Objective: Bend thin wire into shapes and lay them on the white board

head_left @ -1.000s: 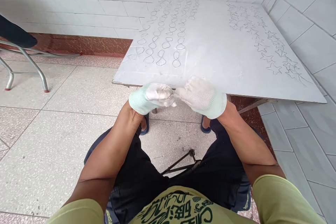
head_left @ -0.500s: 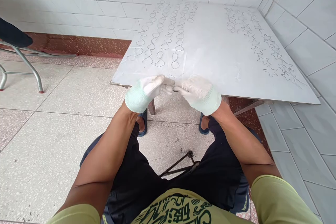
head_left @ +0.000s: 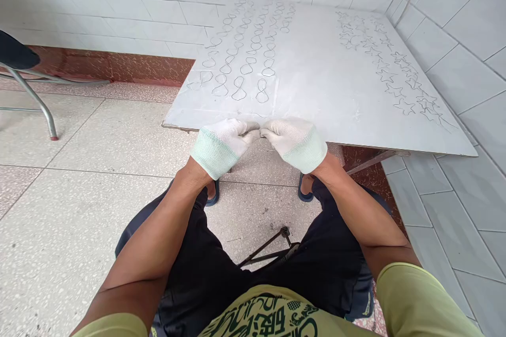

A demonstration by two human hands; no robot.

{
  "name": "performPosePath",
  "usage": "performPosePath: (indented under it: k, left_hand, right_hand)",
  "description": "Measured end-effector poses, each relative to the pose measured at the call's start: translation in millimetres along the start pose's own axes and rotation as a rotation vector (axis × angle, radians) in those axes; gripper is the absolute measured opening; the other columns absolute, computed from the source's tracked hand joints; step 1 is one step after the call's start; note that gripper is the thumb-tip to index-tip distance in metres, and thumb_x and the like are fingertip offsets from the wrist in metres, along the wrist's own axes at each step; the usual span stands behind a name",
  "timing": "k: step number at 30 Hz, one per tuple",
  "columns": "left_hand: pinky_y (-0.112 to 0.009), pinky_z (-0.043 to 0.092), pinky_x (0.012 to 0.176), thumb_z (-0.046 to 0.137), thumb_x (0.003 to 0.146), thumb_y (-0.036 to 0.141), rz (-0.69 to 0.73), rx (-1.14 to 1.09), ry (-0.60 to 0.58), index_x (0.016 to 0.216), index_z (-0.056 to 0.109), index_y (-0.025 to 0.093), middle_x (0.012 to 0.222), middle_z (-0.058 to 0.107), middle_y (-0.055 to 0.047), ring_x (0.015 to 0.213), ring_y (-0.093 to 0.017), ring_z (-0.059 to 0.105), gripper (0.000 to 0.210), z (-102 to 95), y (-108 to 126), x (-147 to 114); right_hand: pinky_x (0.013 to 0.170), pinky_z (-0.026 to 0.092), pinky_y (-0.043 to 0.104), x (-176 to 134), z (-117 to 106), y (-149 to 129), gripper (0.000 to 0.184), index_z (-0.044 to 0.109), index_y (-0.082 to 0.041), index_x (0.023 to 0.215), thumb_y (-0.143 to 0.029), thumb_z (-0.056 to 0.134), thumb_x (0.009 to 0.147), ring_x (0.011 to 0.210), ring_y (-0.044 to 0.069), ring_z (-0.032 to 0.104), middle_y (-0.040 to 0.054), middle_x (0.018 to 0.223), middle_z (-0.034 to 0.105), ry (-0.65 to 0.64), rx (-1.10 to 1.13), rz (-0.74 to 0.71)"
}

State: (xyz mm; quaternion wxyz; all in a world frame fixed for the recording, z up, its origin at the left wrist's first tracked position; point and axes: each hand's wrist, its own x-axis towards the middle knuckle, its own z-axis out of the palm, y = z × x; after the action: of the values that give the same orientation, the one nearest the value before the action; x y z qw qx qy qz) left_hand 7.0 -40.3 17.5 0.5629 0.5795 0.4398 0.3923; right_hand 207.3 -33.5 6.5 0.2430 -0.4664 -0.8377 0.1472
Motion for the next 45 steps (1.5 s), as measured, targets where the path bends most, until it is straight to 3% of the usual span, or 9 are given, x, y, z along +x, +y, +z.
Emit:
performPosePath:
  k: [7,13,17,22,26,31,35,39,45]
  left_hand:
    - [-0.027,0.050,0.076,0.076,0.089,0.021,0.114,0.203,0.107,0.082,0.078,0.025,0.072,0.071,-0.002,0.091,-0.026,0.071,0.008,-0.2,-10,3]
    - [-0.029,0.051,0.074,0.077,0.088,0.026,0.184,0.186,0.109,0.086,0.077,0.025,0.079,0.073,-0.005,0.094,-0.028,0.070,0.003,1.2,-18,4]
    - [-0.033,0.050,0.068,0.074,0.091,0.033,0.202,0.228,0.115,0.088,0.079,0.026,0.078,0.075,-0.005,0.081,-0.028,0.069,0.009,-0.5,-24,5]
    - [-0.031,0.043,0.051,0.065,0.097,0.045,-0.002,0.353,0.195,0.078,0.075,0.022,0.069,0.073,-0.005,0.050,-0.018,0.057,0.031,-2.2,-13,0]
    - [-0.028,0.047,0.050,0.063,0.098,0.049,-0.062,0.321,0.102,0.085,0.073,0.021,0.077,0.076,-0.004,0.046,-0.013,0.058,0.033,-10.1,-5,-4]
    - [-0.028,0.054,0.052,0.066,0.096,0.059,-0.039,0.224,-0.047,0.085,0.069,0.021,0.074,0.074,-0.005,0.055,-0.017,0.067,0.040,-27.8,-11,-4]
    - [-0.026,0.052,0.051,0.066,0.096,0.055,-0.005,0.306,-0.158,0.084,0.071,0.020,0.067,0.069,-0.004,0.063,-0.019,0.069,0.036,-28.2,-10,-7]
    - [-0.023,0.040,0.043,0.063,0.096,0.047,-0.040,0.438,-0.160,0.084,0.074,0.020,0.056,0.062,-0.001,0.048,-0.014,0.058,0.031,-17.8,-10,-8]
    - [-0.025,0.042,0.045,0.068,0.094,0.050,-0.084,0.338,-0.097,0.082,0.073,0.021,0.056,0.061,-0.001,0.044,-0.013,0.054,0.032,-13.4,-23,0]
  right_hand:
    - [0.075,0.045,0.029,1,8,-11,0.035,0.067,-0.022,0.076,-0.035,0.052,0.105,0.076,0.016,0.062,-0.0013,0.074,0.069,0.033,0.373,0.234]
    - [0.077,0.047,0.030,3,15,-2,0.036,0.068,-0.022,0.078,-0.040,0.053,0.104,0.077,0.015,0.065,-0.0013,0.077,0.072,0.053,0.413,0.191]
    - [0.077,0.048,0.030,7,14,-1,0.036,0.070,-0.022,0.080,-0.040,0.052,0.105,0.076,0.016,0.066,-0.0003,0.077,0.073,0.029,0.435,0.225]
    - [0.075,0.051,0.032,7,6,-6,0.037,0.073,-0.023,0.082,-0.047,0.056,0.104,0.075,0.017,0.069,0.0010,0.078,0.076,-0.004,0.517,0.285]
    - [0.079,0.055,0.031,2,2,-12,0.048,0.069,-0.022,0.076,-0.057,0.056,0.104,0.070,0.017,0.070,0.0024,0.070,0.075,0.077,0.640,0.390]
    - [0.076,0.060,0.032,6,-1,-2,0.054,0.073,-0.021,0.088,-0.073,0.060,0.098,0.073,0.018,0.073,0.0049,0.078,0.077,0.123,0.834,0.447]
    - [0.082,0.060,0.031,9,-14,8,0.041,0.075,-0.022,0.092,-0.062,0.068,0.096,0.085,0.018,0.075,0.0051,0.090,0.080,0.160,0.842,0.396]
    - [0.079,0.057,0.030,5,-27,-1,0.023,0.078,-0.020,0.080,-0.042,0.076,0.088,0.082,0.017,0.074,0.0030,0.084,0.080,0.022,0.687,0.326]
    - [0.077,0.054,0.028,4,-23,-15,0.028,0.071,-0.020,0.064,-0.030,0.069,0.090,0.075,0.015,0.071,0.0014,0.074,0.077,0.052,0.522,0.299]
